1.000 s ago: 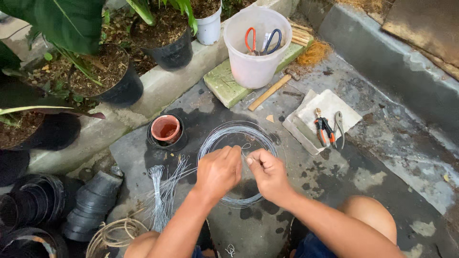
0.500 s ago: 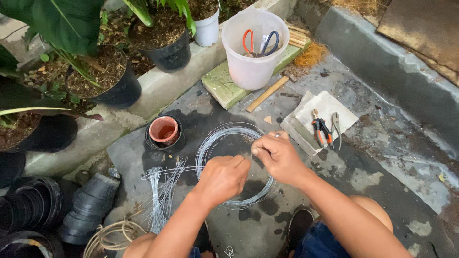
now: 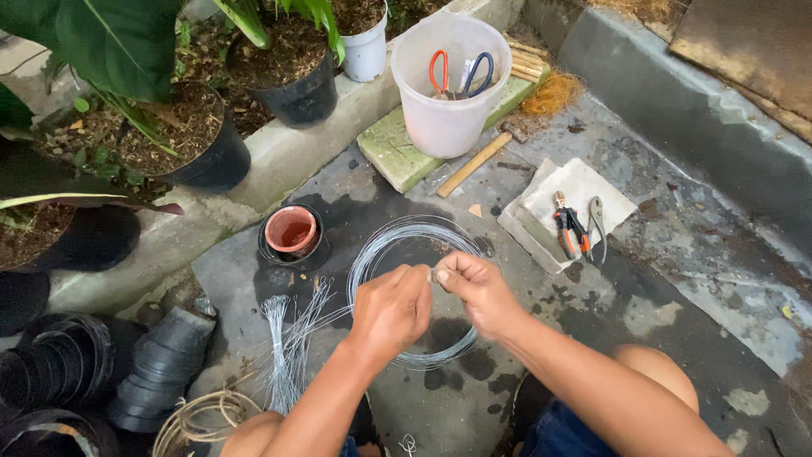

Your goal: The person sits on the ground and repeatedly bends thin metal wire into looped shapes. They use pliers to cut and bend the wire, then shape the ends by hand into small hooks or loops. Finished pieces are placed on the ground beside them.

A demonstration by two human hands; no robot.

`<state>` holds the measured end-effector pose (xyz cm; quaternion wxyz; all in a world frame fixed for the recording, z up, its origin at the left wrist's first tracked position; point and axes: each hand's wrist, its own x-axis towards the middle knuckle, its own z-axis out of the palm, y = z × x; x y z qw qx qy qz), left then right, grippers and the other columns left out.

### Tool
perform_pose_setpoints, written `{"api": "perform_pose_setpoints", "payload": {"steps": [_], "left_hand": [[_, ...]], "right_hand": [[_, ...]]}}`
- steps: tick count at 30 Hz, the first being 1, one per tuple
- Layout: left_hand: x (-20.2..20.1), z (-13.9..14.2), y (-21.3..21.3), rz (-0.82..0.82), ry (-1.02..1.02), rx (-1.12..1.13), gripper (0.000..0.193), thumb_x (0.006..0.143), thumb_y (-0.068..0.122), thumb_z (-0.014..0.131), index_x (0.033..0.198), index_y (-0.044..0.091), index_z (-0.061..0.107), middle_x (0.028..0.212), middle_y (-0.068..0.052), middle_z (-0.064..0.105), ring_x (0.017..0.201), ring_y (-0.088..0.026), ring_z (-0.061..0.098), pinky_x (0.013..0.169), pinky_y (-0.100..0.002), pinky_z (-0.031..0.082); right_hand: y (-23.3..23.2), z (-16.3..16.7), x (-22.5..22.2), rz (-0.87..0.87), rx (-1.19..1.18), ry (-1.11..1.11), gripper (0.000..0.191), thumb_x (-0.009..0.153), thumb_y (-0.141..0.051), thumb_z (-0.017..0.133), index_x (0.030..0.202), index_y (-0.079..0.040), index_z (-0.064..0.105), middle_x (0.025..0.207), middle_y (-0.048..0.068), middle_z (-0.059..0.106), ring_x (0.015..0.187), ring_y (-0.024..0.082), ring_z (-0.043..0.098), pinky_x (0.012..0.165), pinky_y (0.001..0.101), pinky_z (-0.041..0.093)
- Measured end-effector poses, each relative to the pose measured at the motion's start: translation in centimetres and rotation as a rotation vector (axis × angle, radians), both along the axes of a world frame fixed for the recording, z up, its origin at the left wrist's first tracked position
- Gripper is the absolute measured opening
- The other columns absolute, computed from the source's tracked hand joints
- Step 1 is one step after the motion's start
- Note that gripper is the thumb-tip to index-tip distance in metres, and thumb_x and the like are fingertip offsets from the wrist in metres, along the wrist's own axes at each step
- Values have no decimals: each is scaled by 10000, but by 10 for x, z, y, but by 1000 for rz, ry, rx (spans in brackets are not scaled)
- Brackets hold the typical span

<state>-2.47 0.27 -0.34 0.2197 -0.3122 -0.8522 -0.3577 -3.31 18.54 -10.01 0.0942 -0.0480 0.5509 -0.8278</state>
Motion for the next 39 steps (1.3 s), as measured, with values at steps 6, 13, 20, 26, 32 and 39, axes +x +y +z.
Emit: {"api": "perform_pose_setpoints", "payload": {"steps": [6,13,20,26,32,39], "left_hand": [[-4,-7,-1,65,68,-82,129,841,53,717,948,48,645,715,-82,587,639,-265,635,550,-385,501],[-4,-9,-2,18,148,-254,154,779,91,728,834,81,584,701,-54,545,622,-237,614,552,-378,484],[2,-12,-2,-153,141,-254,191,717,94,725,768,95,540,726,-53,541,642,-242,613,585,-385,490],[4,-13,-1,-217,5,-155,154,792,78,719,800,79,564,712,-82,566,632,-296,626,553,-425,500],[-1,-2,-3,-122,-216,-80,114,877,83,671,797,72,590,721,-97,616,640,-336,638,543,-437,500],[0,-9,2,-116,-163,-83,81,858,70,677,817,62,608,747,-95,631,646,-334,648,544,-430,512]], "right_hand": [[-10,26,20,-183,408,129,95,979,-117,649,906,-57,660,780,-34,590,755,100,484,693,290,405],[5,79,21,-270,1044,836,77,862,-39,683,867,-105,644,748,23,616,762,225,551,895,429,322],[20,90,8,-128,1070,851,96,830,-28,661,861,-116,634,785,32,620,851,244,593,928,451,294],[30,83,-3,98,1003,448,87,919,-162,699,863,-100,676,759,17,666,800,161,614,939,387,355],[43,70,-8,88,468,31,209,950,-231,616,1055,-83,720,907,-54,702,837,50,598,758,250,499],[29,37,2,114,356,-133,168,937,-168,690,895,-6,699,780,8,656,724,94,576,675,267,478]]}}
